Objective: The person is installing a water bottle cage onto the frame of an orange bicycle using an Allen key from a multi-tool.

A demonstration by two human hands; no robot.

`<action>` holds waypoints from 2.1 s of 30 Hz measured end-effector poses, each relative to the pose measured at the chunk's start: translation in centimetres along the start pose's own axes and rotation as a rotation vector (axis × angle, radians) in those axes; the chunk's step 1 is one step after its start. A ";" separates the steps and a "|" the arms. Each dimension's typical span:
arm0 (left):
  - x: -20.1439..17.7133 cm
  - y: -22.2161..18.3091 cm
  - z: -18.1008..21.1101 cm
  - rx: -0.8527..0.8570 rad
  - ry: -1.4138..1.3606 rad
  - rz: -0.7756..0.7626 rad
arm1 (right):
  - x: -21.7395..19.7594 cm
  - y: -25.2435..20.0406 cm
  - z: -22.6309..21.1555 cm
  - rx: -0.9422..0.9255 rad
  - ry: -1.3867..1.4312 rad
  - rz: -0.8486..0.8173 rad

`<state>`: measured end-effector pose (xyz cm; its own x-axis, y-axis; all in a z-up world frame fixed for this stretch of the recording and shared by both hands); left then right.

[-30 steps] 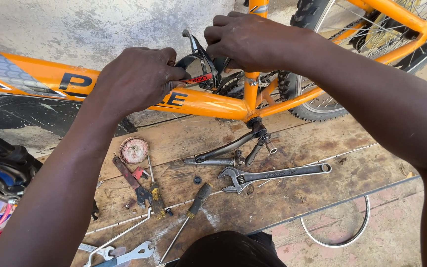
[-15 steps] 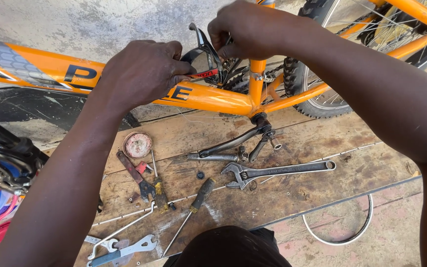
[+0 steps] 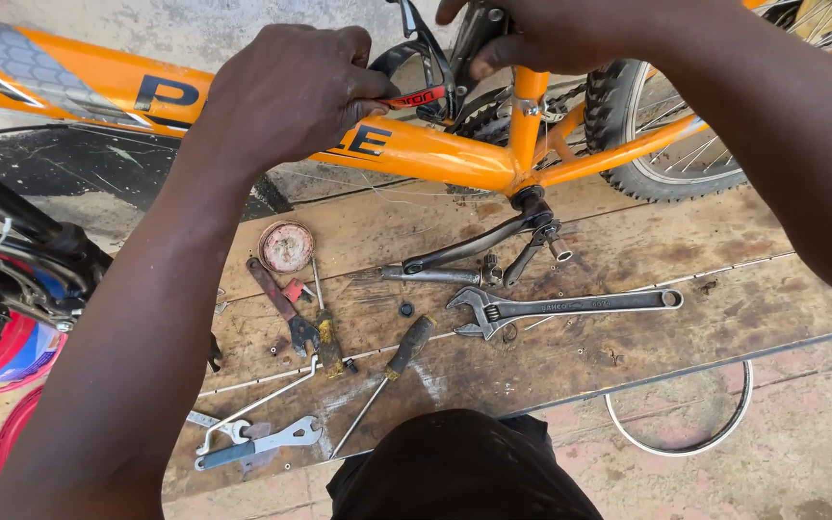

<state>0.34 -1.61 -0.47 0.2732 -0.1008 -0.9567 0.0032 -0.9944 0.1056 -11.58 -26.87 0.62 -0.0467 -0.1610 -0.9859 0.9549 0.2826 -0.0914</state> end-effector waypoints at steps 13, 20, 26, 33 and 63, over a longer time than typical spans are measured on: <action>-0.2 0.3 -0.2 -0.039 -0.082 -0.079 | -4.1 -0.2 -3.8 0.324 0.220 -0.158; -0.5 0.4 0.0 -0.033 -0.084 -0.089 | -4.5 -0.4 -4.3 0.390 0.336 -0.139; -1.6 0.4 0.4 -0.063 -0.106 -0.118 | -5.4 -0.3 -4.7 0.187 0.367 0.085; -1.6 0.6 0.4 -0.077 -0.144 -0.188 | -5.5 -0.4 -4.5 0.219 0.500 0.018; -1.7 0.5 0.5 -0.095 -0.162 -0.171 | -5.7 -1.8 -5.3 0.438 0.806 -0.058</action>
<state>-0.63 -1.92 1.01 0.1027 0.0575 -0.9930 0.1282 -0.9908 -0.0441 -14.55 -21.47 5.71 -0.1315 0.5909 -0.7960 0.9627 -0.1153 -0.2446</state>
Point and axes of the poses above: each hand's wrist, its own y-axis towards the middle knuckle, its own x-axis out of the palm, z = x × y, the point moved 2 cm from there along y, towards the middle knuckle, and after that the axes turned 10 degrees about -z, right-handed, at the moved point
